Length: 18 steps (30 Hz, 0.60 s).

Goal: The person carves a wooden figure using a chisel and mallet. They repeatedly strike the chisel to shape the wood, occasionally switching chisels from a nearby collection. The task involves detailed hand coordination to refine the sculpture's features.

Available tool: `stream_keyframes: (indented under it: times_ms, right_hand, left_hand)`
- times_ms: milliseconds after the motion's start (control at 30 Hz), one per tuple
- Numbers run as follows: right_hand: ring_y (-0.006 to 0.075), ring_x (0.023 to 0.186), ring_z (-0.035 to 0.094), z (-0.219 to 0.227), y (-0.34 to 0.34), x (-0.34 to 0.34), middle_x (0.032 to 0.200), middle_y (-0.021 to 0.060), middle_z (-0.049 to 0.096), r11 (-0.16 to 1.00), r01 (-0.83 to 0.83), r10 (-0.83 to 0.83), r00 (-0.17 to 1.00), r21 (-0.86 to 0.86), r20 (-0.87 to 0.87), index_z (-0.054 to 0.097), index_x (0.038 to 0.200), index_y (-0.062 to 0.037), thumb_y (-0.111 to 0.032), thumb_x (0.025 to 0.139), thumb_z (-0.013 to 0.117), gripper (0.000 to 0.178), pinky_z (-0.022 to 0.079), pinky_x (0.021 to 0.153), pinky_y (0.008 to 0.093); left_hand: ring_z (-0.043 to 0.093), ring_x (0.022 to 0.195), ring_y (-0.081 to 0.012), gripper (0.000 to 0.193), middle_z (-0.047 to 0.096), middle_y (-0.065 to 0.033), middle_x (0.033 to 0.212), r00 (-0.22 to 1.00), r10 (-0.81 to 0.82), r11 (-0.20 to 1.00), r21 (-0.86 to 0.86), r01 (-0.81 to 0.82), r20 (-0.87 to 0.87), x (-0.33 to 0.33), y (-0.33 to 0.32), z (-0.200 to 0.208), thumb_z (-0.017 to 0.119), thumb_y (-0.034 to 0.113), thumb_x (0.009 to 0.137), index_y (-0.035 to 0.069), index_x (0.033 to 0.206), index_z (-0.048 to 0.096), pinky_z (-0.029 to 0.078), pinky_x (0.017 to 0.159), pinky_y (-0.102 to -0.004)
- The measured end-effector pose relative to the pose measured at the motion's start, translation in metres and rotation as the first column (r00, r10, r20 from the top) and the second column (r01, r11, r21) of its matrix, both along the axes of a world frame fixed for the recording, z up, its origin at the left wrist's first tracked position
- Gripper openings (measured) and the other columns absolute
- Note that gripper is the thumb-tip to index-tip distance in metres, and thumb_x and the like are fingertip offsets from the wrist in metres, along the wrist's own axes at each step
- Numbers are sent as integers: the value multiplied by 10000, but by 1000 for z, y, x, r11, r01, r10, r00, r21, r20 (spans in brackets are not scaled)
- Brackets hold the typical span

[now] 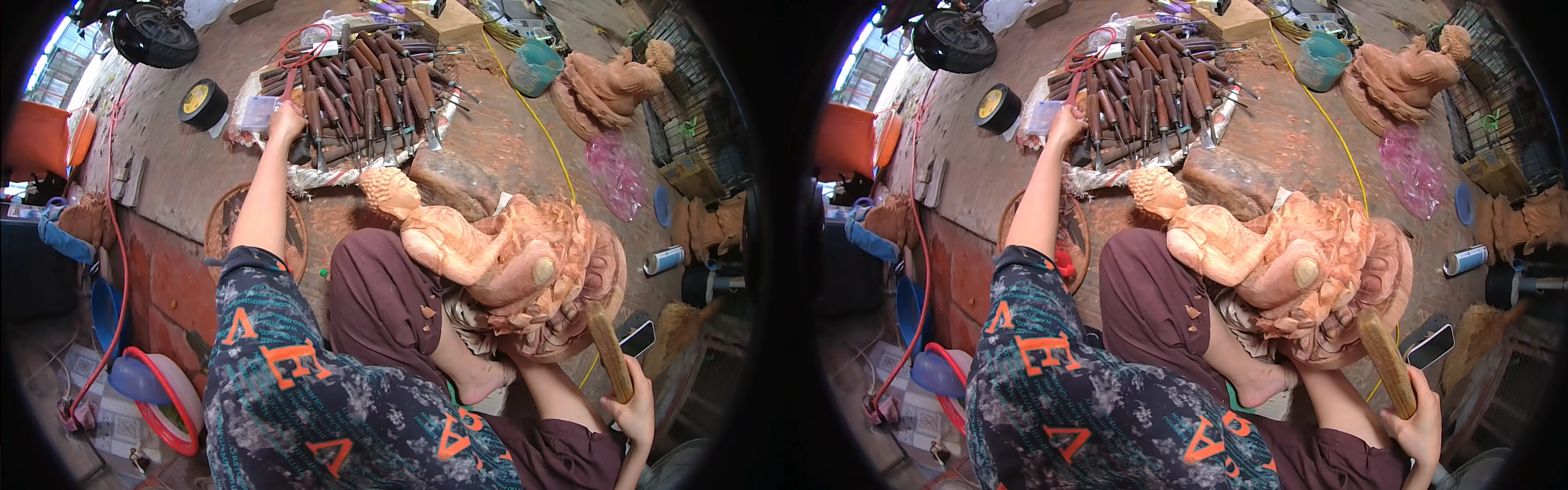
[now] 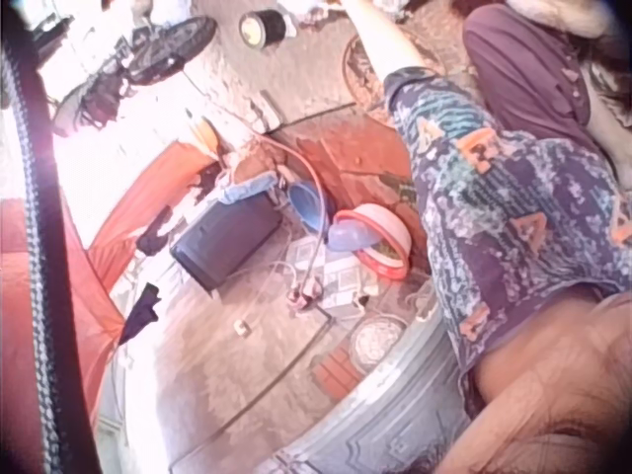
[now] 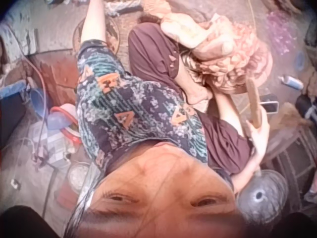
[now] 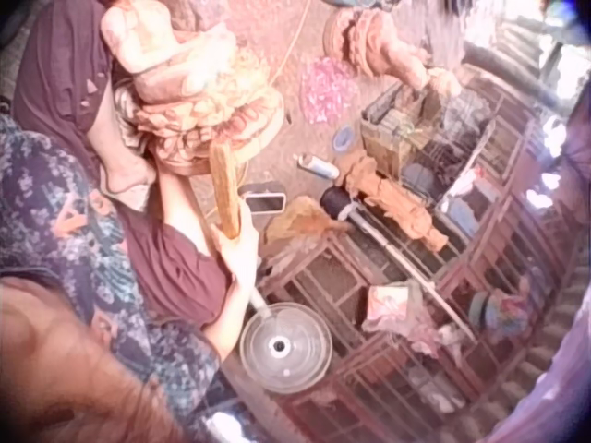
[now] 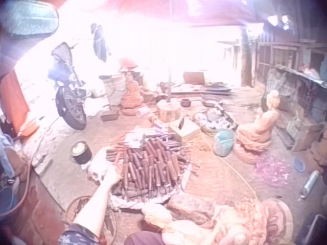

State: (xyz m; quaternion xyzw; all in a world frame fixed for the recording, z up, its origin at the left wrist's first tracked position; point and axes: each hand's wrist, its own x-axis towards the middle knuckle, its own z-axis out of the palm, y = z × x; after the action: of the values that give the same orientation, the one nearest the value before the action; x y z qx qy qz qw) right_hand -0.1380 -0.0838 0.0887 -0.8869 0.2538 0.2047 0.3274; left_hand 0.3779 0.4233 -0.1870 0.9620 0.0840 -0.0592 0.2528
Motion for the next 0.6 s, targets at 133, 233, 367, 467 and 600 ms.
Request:
stream_keyframes:
  times_ms: [133,233,367,467,600]
  right_hand:
    - [230,885,657,3,7,3,952,148,647,999,44,-44,998,2,-52,525,1182,11,26,565,723,648,488,813,311]
    - [240,908,660,5,9,3,957,157,645,999,34,-34,998,0,-51,529,1183,7,15,558,727,656,482,830,318]
    - [289,979,653,3,4,5,1010,179,641,997,-61,63,996,-43,59,530,1190,1,12,567,734,656,479,856,337]
    - [303,1041,633,14,0,-5,1069,184,629,992,-13,24,996,-126,89,521,1213,-4,5,594,743,658,465,886,337]
    - [291,1069,619,15,-1,-2,1094,180,626,994,70,-65,996,-89,66,501,1240,8,-2,624,759,668,454,903,328]
  left_hand:
    - [644,948,-358,322,676,-167,990,998,-63,978,197,64,-10,-12,-6,6,697,152,708,87,1013,619,505,845,-416]
    - [618,1047,-310,468,669,-125,1049,995,102,995,8,-102,8,-13,-8,4,750,173,663,101,1101,601,468,913,-387]
    - [593,893,-158,500,621,-87,935,990,112,395,-911,-121,-84,-6,27,11,744,-30,710,-28,1169,547,491,785,-278]
    - [599,922,-158,297,603,-66,903,997,-31,18,-998,67,67,-76,-36,64,646,19,853,-22,1135,562,466,863,-295]
    - [445,686,-101,356,446,-14,778,982,136,-483,-856,182,132,-153,-119,156,564,74,934,-16,1269,482,407,667,-241]
